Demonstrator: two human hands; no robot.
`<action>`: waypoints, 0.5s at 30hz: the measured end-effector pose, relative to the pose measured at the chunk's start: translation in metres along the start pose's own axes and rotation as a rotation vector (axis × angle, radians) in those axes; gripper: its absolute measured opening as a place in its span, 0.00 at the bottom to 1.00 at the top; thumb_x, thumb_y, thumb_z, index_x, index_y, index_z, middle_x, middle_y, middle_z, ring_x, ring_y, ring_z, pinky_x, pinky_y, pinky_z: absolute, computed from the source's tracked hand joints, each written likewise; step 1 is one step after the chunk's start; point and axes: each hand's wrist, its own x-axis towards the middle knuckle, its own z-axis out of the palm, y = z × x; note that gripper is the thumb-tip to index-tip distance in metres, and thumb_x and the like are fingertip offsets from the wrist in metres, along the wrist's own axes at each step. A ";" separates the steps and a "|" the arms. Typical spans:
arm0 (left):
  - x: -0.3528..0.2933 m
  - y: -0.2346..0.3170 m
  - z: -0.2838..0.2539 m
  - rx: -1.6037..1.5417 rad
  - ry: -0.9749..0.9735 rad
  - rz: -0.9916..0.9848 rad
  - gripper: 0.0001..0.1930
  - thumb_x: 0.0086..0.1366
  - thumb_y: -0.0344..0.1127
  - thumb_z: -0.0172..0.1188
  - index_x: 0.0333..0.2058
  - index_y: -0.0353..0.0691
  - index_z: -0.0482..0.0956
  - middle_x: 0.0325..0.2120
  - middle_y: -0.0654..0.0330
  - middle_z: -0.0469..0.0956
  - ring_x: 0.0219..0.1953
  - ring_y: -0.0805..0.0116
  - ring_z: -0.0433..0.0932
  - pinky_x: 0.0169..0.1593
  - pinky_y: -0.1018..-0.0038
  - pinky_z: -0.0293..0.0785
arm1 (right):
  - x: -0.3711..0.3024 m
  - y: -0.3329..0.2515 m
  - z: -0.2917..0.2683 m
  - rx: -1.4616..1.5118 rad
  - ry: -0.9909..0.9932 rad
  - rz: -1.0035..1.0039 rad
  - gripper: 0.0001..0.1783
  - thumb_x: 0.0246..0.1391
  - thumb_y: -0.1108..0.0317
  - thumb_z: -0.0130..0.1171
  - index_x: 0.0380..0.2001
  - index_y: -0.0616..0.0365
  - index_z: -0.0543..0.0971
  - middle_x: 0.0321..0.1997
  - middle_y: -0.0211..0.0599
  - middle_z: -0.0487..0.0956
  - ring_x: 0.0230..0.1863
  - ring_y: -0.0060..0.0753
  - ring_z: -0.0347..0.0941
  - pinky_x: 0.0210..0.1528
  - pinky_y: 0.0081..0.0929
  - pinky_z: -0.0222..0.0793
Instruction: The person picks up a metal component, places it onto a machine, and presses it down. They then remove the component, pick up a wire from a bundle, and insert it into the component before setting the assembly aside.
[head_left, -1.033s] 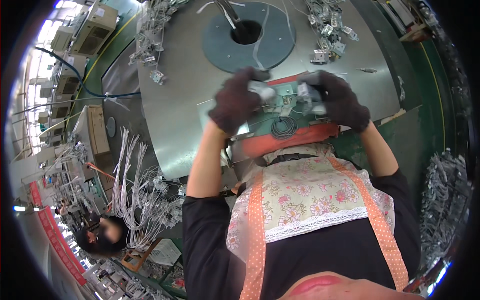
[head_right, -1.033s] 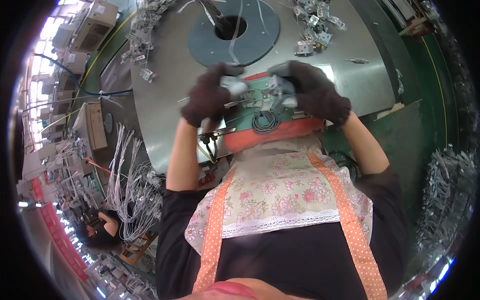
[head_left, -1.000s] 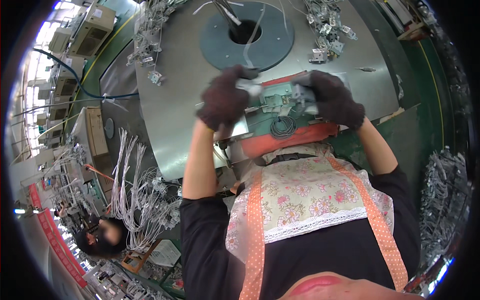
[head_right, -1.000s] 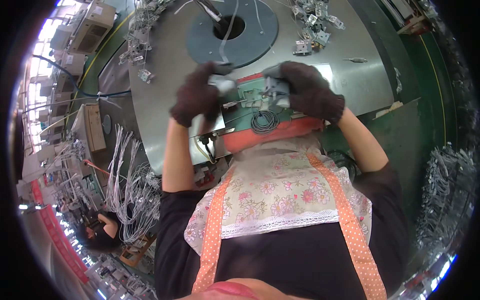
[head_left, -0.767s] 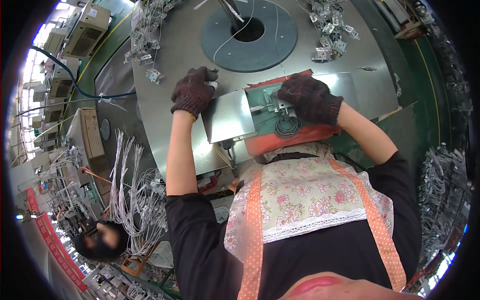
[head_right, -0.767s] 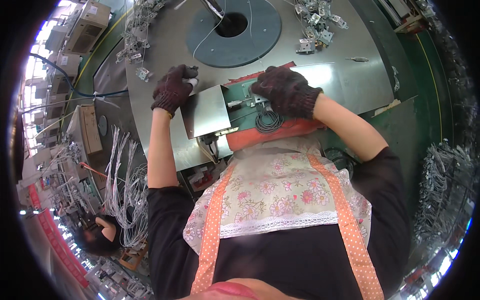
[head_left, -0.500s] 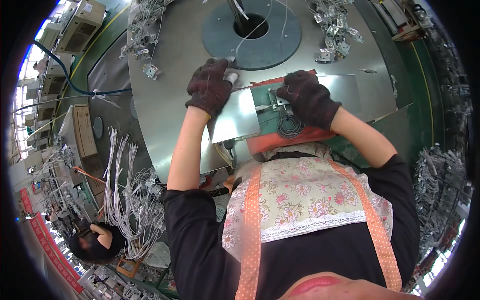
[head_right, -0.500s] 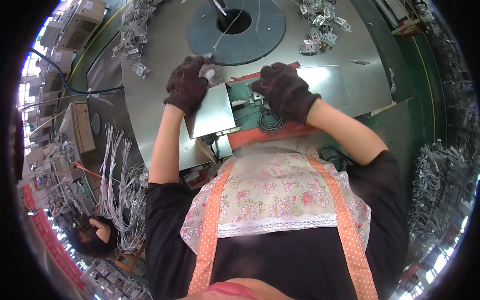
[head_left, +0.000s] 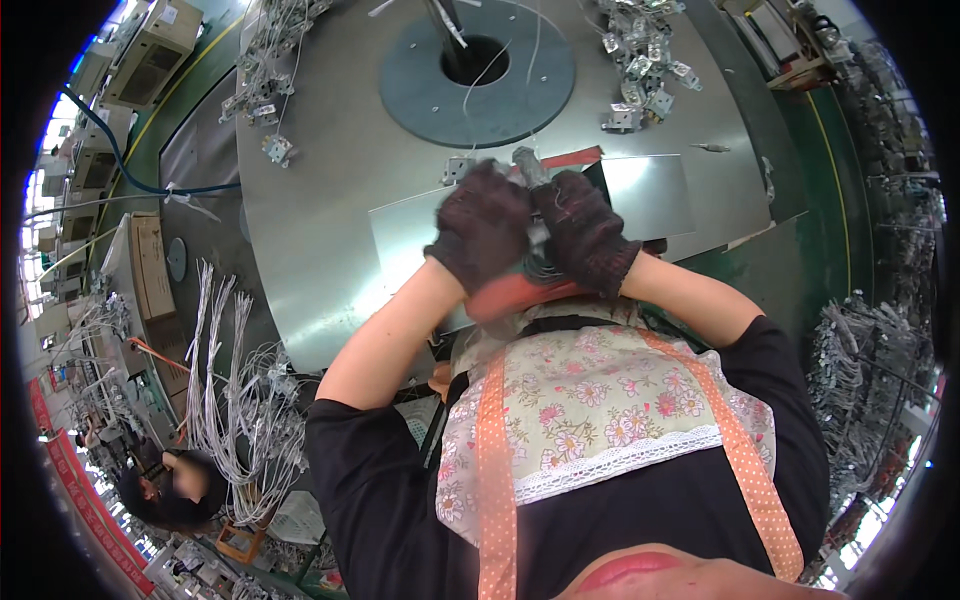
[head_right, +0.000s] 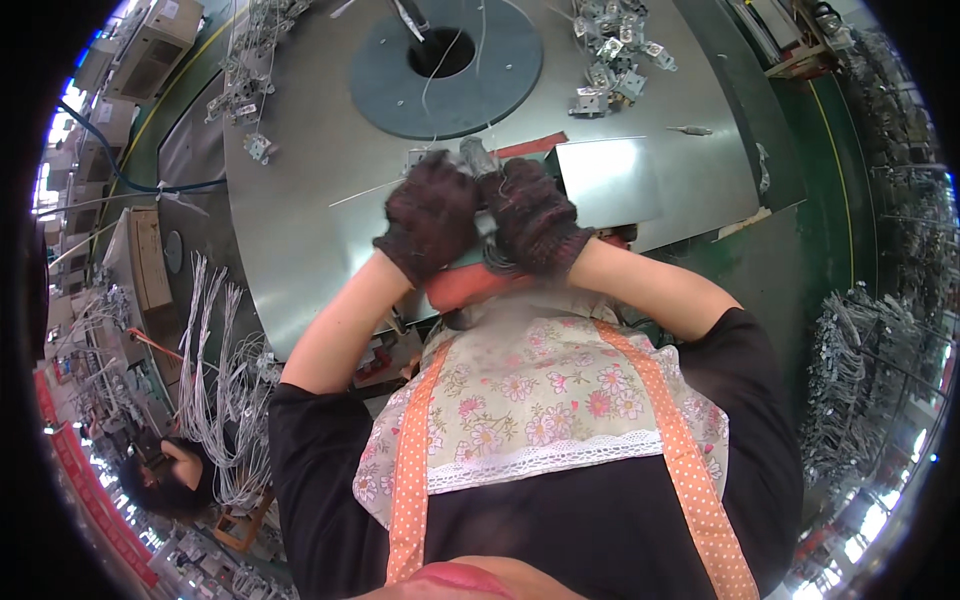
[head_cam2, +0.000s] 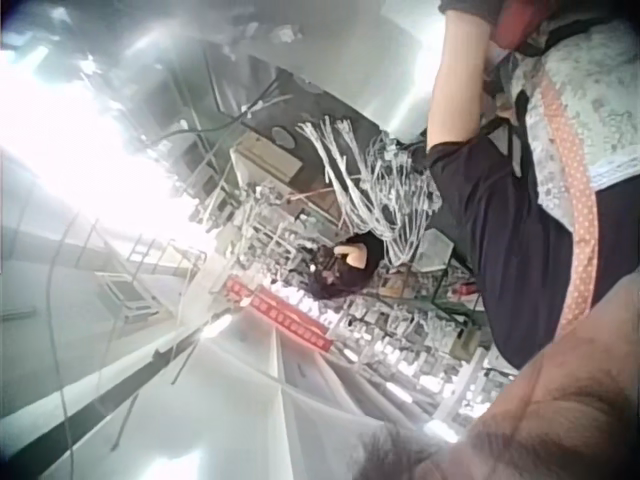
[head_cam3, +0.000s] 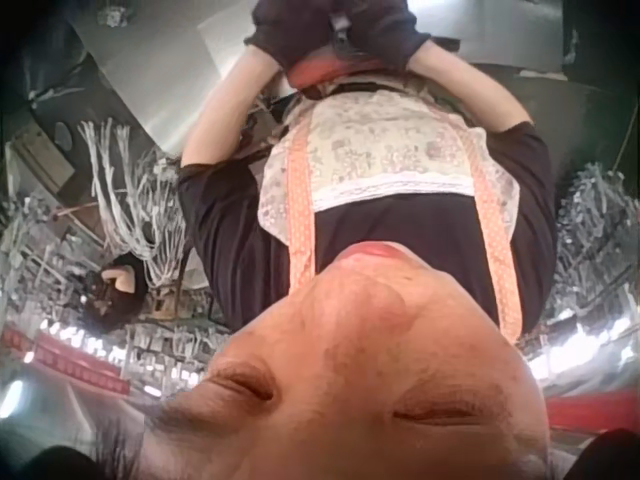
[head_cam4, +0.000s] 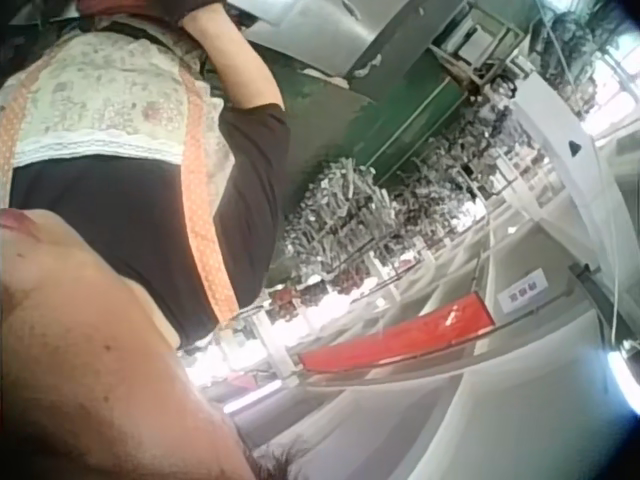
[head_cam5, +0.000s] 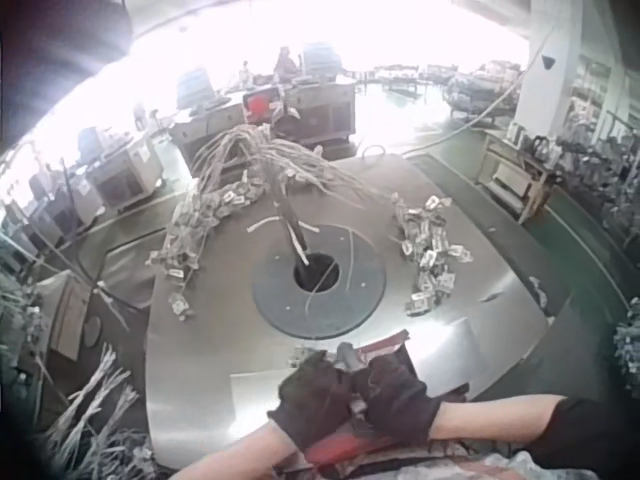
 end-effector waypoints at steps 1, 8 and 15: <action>0.004 0.009 0.005 0.004 0.005 0.007 0.20 0.58 0.40 0.63 0.46 0.36 0.82 0.39 0.48 0.83 0.52 0.49 0.79 0.61 0.55 0.71 | -0.001 0.001 -0.004 -0.005 0.008 0.003 0.50 0.45 0.68 0.67 0.72 0.63 0.58 0.47 0.55 0.76 0.48 0.56 0.73 0.50 0.49 0.71; 0.011 0.025 0.019 -0.057 0.010 -0.063 0.21 0.62 0.42 0.58 0.51 0.38 0.80 0.41 0.46 0.83 0.53 0.46 0.79 0.65 0.54 0.65 | 0.007 0.027 -0.040 0.262 0.012 -0.187 0.44 0.44 0.60 0.73 0.63 0.65 0.68 0.48 0.58 0.78 0.49 0.62 0.75 0.53 0.51 0.72; 0.007 0.035 0.022 -0.044 0.132 -0.194 0.26 0.66 0.32 0.48 0.61 0.29 0.68 0.50 0.45 0.80 0.58 0.44 0.77 0.70 0.52 0.60 | 0.020 0.113 -0.083 0.016 0.511 -0.303 0.32 0.53 0.60 0.72 0.60 0.55 0.75 0.51 0.47 0.80 0.53 0.52 0.78 0.56 0.41 0.74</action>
